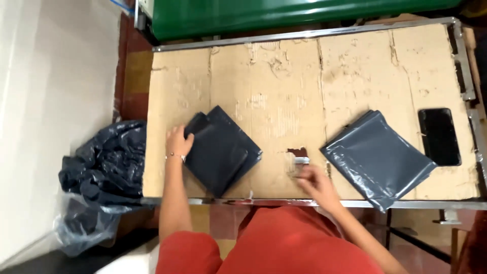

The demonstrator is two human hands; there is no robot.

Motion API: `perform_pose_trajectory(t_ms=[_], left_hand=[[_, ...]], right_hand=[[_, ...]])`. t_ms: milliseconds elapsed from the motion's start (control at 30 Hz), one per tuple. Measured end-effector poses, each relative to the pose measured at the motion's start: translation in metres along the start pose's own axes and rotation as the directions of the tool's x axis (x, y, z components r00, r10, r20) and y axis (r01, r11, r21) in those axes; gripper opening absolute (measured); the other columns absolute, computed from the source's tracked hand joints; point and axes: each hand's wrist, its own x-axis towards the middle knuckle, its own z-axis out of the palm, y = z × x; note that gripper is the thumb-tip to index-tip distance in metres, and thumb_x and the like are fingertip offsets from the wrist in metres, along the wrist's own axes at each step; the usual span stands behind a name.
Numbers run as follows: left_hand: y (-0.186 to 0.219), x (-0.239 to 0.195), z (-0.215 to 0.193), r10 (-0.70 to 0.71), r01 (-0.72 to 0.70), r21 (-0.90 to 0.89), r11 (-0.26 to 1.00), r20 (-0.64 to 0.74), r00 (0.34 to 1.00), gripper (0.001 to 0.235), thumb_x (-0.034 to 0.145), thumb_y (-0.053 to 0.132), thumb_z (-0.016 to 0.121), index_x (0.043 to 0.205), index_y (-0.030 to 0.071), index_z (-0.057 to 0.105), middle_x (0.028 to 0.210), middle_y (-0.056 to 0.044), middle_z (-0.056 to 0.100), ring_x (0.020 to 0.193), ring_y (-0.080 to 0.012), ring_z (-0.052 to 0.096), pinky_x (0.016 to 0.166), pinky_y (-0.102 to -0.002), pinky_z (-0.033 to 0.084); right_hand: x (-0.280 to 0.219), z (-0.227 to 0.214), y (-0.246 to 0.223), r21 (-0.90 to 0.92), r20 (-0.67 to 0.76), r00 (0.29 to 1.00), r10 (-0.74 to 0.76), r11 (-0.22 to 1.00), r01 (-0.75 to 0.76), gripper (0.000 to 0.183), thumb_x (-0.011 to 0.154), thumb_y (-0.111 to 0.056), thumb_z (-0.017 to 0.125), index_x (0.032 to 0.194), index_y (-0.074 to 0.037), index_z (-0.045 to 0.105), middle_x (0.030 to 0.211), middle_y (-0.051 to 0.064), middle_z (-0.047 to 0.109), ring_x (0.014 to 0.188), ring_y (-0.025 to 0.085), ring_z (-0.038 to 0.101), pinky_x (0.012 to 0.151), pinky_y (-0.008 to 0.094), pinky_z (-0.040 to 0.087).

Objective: Folding plastic bags and stacking them into a crate at the end of a production line.

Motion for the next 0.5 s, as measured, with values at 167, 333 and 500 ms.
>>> perform_pose_trajectory(t_ms=[167,333,500], left_hand=[[0.000,0.021,0.017,0.509,-0.576,-0.357,0.736,-0.269,0.817,0.028,0.089,0.023,0.077,0.110,0.010,0.065,0.101,-0.012,0.059,0.101,-0.0410,0.061,0.090,-0.051,0.051],[0.030,0.032,0.041,0.476,-0.505,-0.333,0.796,-0.171,0.863,0.033,0.094,0.031,0.074,0.119,0.014,0.062,0.118,-0.007,0.057,0.110,-0.0352,0.060,0.093,-0.049,0.054],[0.061,0.033,0.012,0.411,-0.404,-0.112,0.908,0.050,0.910,0.044,0.096,0.041,0.068,0.135,0.026,0.053,0.133,-0.002,0.056,0.128,-0.0322,0.053,0.100,-0.058,0.051]], right_hand=[[0.044,0.103,-0.087,-0.068,0.289,0.952,-0.105,0.989,0.129,0.074,0.090,-0.042,0.075,0.145,0.000,0.048,0.140,0.033,0.058,0.133,0.050,0.052,0.113,0.060,0.042],[0.054,0.142,-0.057,-0.158,0.236,0.964,-0.124,0.974,0.164,0.077,0.085,-0.031,0.082,0.146,0.000,0.049,0.142,0.029,0.057,0.135,0.046,0.052,0.115,0.055,0.042],[0.060,0.155,-0.043,-0.254,0.157,0.973,-0.169,0.945,0.205,0.078,0.084,-0.028,0.084,0.148,-0.003,0.048,0.144,0.025,0.055,0.138,0.043,0.050,0.117,0.052,0.041]])
